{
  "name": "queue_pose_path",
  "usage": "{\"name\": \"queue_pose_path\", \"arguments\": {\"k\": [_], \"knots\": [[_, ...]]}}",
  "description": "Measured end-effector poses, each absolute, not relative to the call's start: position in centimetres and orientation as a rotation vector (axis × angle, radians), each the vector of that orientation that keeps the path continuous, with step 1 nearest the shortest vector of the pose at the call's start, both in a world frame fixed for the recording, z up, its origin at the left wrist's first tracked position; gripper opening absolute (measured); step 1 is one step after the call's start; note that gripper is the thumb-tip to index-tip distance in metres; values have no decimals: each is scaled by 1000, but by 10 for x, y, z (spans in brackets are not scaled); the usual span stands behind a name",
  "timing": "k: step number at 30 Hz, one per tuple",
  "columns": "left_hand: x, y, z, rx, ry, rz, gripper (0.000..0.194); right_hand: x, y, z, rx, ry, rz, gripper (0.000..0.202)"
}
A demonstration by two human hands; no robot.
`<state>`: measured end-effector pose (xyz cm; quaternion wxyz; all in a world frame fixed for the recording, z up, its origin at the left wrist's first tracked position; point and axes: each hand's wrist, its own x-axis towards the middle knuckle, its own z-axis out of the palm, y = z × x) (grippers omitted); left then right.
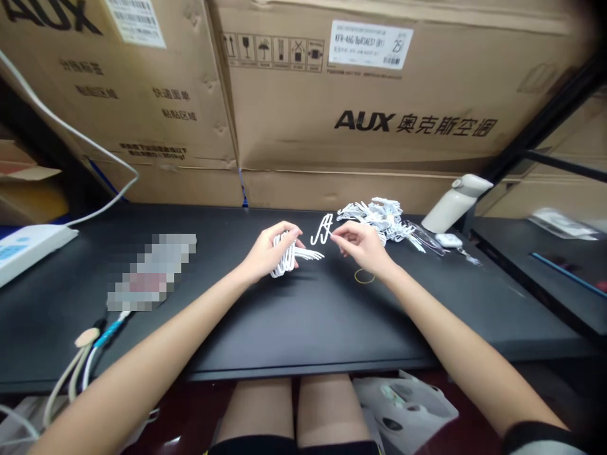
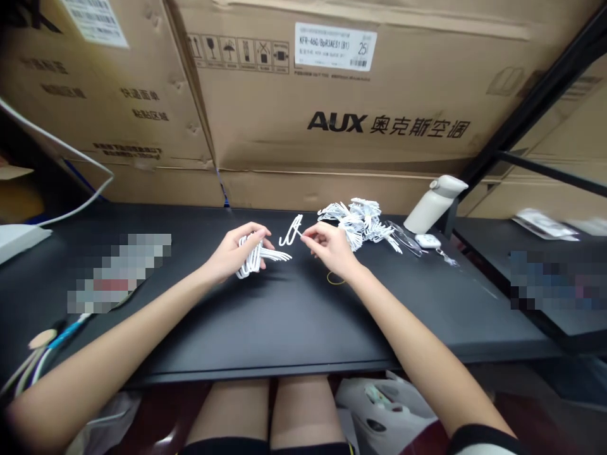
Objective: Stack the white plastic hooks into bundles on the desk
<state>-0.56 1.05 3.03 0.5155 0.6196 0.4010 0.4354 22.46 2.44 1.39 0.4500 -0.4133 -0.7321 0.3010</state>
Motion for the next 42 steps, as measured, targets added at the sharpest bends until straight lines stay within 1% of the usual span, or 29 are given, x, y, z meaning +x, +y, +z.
{"name": "queue_pose_path", "arguments": {"k": [9,15,20,27,30,36,38,42], "knots": [[1,7,25,1492,989,1005,34,212,8,13,-968,-2016,624,23],[3,5,23,1442,1023,986,37,213,8,17,-947,-2077,742,21],[5,4,20,1367,1048,966,36,212,6,20,-991,-2023,909,23],[8,5,20,1278,1116,925,28,212,6,20,-998,-2022,1064,23],[9,6,21,1195,1128,909,26,214,7,20,-987,-1982,1186,23],[8,6,20,1162,1143,896,28,209,8,16,-1016,-1865,1452,24],[8,7,20,1154,1147,891,29,206,7,14,-1016,-1867,1455,24],[9,7,20,1143,1107,923,28,205,5,15,-943,-1945,1338,26]]}}
